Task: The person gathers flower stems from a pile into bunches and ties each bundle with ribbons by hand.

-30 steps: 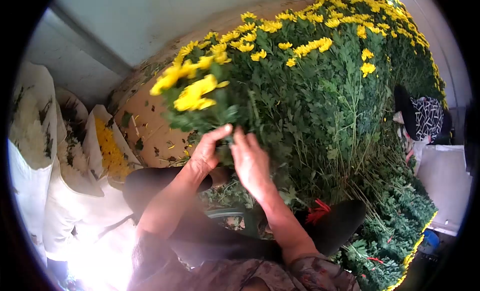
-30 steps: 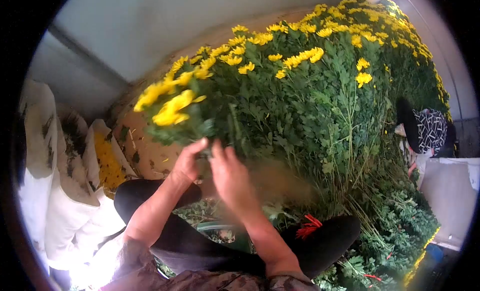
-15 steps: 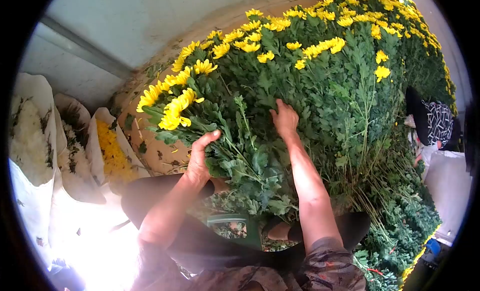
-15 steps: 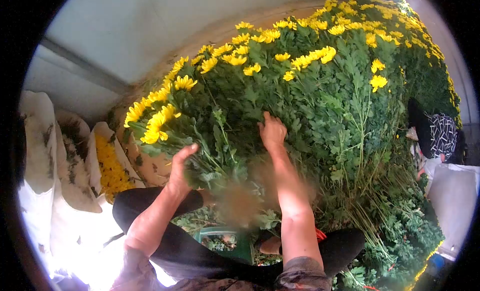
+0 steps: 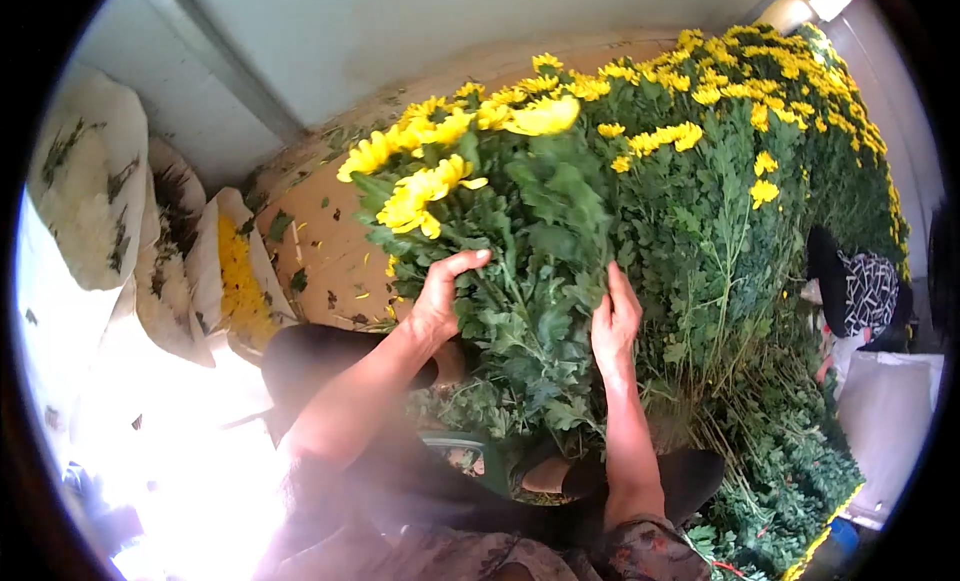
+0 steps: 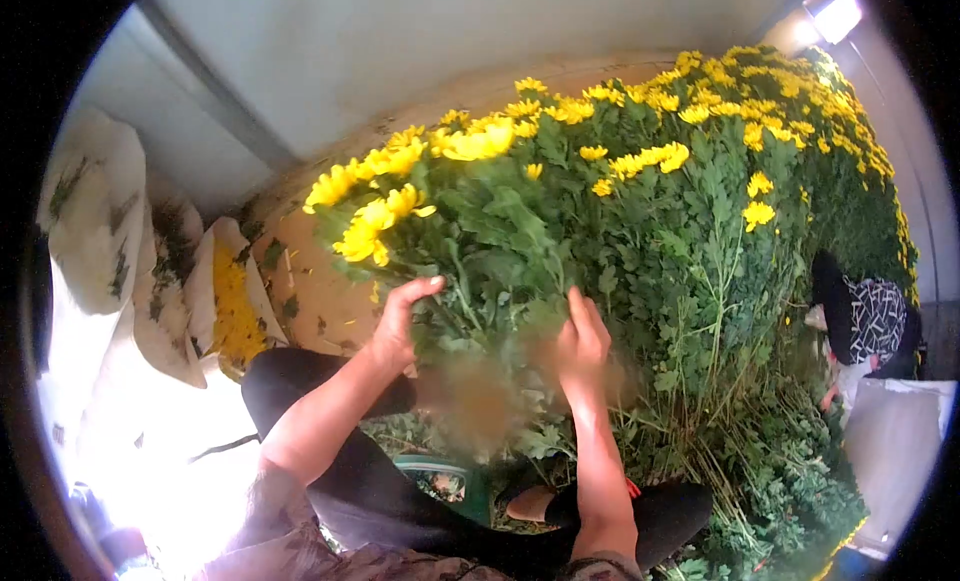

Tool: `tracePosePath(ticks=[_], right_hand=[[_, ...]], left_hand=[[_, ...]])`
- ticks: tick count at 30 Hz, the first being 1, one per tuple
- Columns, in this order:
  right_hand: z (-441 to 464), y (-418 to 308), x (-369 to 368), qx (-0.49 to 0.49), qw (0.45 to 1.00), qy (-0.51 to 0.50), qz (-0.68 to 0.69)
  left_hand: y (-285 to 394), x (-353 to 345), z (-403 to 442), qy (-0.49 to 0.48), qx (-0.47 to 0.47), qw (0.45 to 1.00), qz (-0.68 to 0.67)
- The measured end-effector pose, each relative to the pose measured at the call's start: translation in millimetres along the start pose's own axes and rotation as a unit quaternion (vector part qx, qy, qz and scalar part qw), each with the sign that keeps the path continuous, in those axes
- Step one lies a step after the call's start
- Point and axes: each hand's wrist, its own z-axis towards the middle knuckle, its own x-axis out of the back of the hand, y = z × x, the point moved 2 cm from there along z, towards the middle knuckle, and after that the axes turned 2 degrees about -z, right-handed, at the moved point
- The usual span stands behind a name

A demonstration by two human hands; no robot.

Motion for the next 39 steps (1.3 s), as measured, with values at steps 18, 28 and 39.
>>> tracePosePath(ticks=[18,28,39], right_hand=[[-67.6,-66.9,-39.5,0.037,0.986,-0.163,0.004],[-48.1,-54.3,1.7,-0.041,0.995,-0.081,-0.046],[-86.2,161.4,5.8,-0.251,0.822,-0.388,-0.333]], left_hand=[[-1.8,-4.7,-25.1,-0.039,-0.085,0.992,0.083],[30.0,-8.6,-54.5,0.062,-0.051,0.993,0.085],[47.5,112.9,-225.0,0.362,-0.436,0.804,0.180]])
